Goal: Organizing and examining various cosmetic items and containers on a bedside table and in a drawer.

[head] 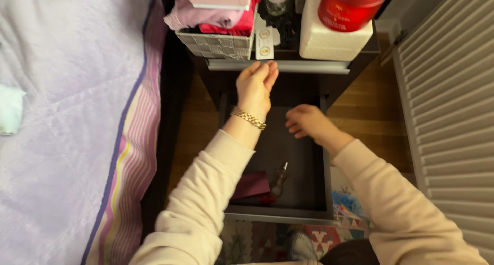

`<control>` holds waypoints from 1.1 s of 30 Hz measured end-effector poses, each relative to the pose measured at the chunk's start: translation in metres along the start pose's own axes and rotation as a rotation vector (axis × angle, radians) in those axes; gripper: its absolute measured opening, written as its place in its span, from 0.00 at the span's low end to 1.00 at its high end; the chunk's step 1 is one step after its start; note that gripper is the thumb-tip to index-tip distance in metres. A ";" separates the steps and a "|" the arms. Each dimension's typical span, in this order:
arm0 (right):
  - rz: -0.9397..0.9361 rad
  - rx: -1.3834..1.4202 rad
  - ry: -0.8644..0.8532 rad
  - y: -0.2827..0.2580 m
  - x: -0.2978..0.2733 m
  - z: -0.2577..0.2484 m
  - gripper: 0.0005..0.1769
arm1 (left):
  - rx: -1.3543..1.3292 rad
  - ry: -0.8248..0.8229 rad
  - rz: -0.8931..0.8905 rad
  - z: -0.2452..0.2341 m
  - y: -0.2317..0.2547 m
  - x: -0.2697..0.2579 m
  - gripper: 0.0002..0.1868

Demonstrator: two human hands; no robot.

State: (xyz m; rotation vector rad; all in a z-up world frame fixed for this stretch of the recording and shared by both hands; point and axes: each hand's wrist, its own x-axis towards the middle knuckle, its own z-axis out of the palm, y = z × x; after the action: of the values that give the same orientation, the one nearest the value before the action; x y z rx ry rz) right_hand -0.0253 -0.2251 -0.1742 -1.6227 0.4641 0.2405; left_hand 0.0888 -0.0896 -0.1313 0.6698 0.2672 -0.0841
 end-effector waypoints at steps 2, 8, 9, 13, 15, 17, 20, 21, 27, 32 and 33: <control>0.066 -0.258 -0.050 0.064 0.029 0.005 0.18 | 0.101 -0.013 -0.051 -0.013 0.009 -0.004 0.26; 0.498 -0.625 -0.180 0.180 0.032 0.042 0.27 | 0.450 -0.098 -0.209 -0.025 0.037 -0.028 0.28; 0.501 -0.626 -0.185 0.174 0.020 0.049 0.27 | 0.451 -0.092 -0.211 -0.036 0.031 -0.034 0.28; 0.627 -0.665 -0.164 0.159 0.000 0.068 0.37 | 1.580 -0.649 -0.141 -0.080 0.041 -0.080 0.27; 0.610 -0.714 -0.114 0.157 -0.003 0.071 0.34 | 1.930 -0.874 -0.188 -0.105 0.050 -0.113 0.45; 0.624 -0.773 -0.068 0.152 -0.006 0.075 0.35 | 2.232 -1.082 -0.262 -0.130 0.050 -0.141 0.53; 0.605 -0.853 0.020 0.116 -0.031 0.090 0.32 | 2.273 -1.186 -0.306 -0.152 0.049 -0.156 0.62; 0.607 -0.855 0.018 0.124 -0.028 0.093 0.32 | 2.271 -1.185 -0.310 -0.154 0.050 -0.157 0.62; 0.423 -1.139 -0.114 0.171 0.010 0.086 0.48 | 2.327 -1.201 -0.126 -0.177 0.038 -0.154 0.49; 0.196 -1.077 -0.097 0.125 0.007 0.082 0.37 | 2.274 -1.184 0.060 -0.194 0.030 -0.157 0.29; 0.188 -1.082 -0.087 0.123 0.009 0.080 0.37 | 2.272 -1.181 0.077 -0.196 0.027 -0.157 0.29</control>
State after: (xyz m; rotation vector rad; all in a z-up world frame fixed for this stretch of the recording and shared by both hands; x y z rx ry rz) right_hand -0.0614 -0.1533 -0.2974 -2.6014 0.4408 0.7984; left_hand -0.1006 0.0519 -0.2199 2.6645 -1.2813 -0.7338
